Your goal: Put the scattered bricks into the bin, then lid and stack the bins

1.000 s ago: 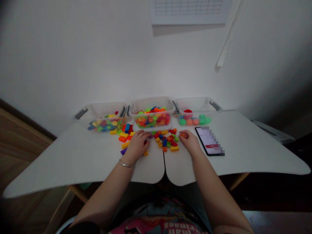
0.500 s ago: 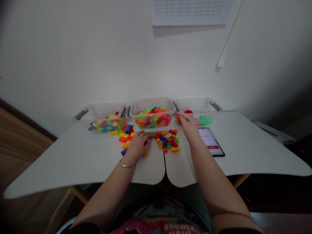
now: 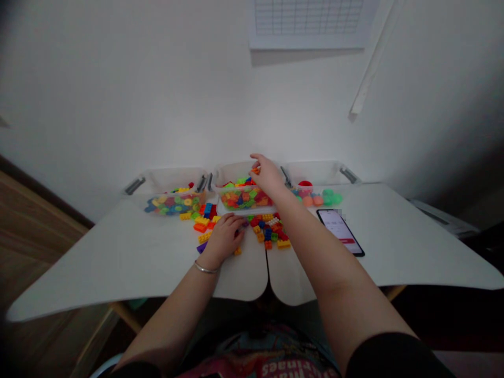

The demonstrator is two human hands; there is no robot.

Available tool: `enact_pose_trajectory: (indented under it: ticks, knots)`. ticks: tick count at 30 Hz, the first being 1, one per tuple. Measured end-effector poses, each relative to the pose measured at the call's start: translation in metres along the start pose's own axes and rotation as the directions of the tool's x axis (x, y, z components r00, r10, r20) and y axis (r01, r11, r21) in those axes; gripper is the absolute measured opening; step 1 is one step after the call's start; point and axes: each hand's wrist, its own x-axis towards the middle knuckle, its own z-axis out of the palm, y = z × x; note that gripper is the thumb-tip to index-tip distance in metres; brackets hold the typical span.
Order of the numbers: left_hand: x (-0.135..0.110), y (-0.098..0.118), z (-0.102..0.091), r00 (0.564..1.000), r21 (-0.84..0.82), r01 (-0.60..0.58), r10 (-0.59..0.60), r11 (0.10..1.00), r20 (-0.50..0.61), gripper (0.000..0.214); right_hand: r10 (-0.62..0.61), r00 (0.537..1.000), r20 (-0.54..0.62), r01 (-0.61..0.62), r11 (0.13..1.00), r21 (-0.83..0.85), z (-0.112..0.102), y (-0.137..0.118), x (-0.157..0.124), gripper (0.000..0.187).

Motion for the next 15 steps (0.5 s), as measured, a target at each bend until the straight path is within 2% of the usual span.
enact_pose_trajectory:
  ticks: [3, 7, 9, 11, 13, 15]
  knots:
    - [0.000, 0.000, 0.000, 1.000, 0.000, 0.000, 0.000, 1.000, -0.002, 0.033, 0.051, 0.995, 0.089, -0.043, 0.995, -0.090, 0.007, 0.001, -0.005, 0.053]
    - [0.000, -0.001, 0.001, 1.000, -0.003, -0.005, 0.005, 1.000, -0.008, 0.033, 0.048, 0.989, 0.137, -0.045, 0.999, -0.026, 0.004, 0.005, -0.004, 0.041]
    - [0.000, -0.001, 0.001, 1.000, 0.001, -0.001, 0.001, 1.000, -0.004, 0.033, 0.004, 0.996, 0.086, -0.006, 1.000, 0.025, -0.005, 0.006, -0.006, 0.037]
    - [0.000, 0.000, 0.000, 1.000, 0.005, 0.003, -0.003, 1.000, -0.002, 0.034, -0.041, 0.999, -0.018, 0.042, 0.998, 0.047, -0.019, 0.005, -0.015, 0.036]
    - [0.000, 0.002, -0.001, 1.000, 0.004, 0.002, -0.002, 1.000, -0.005, 0.034, -0.048, 0.992, -0.116, 0.054, 0.997, 0.053, -0.033, 0.008, -0.034, 0.037]
    - [0.000, 0.003, -0.002, 1.000, 0.001, 0.002, -0.002, 1.000, -0.008, 0.033, -0.009, 0.982, -0.186, 0.018, 0.999, 0.044, -0.044, 0.016, -0.060, 0.035]
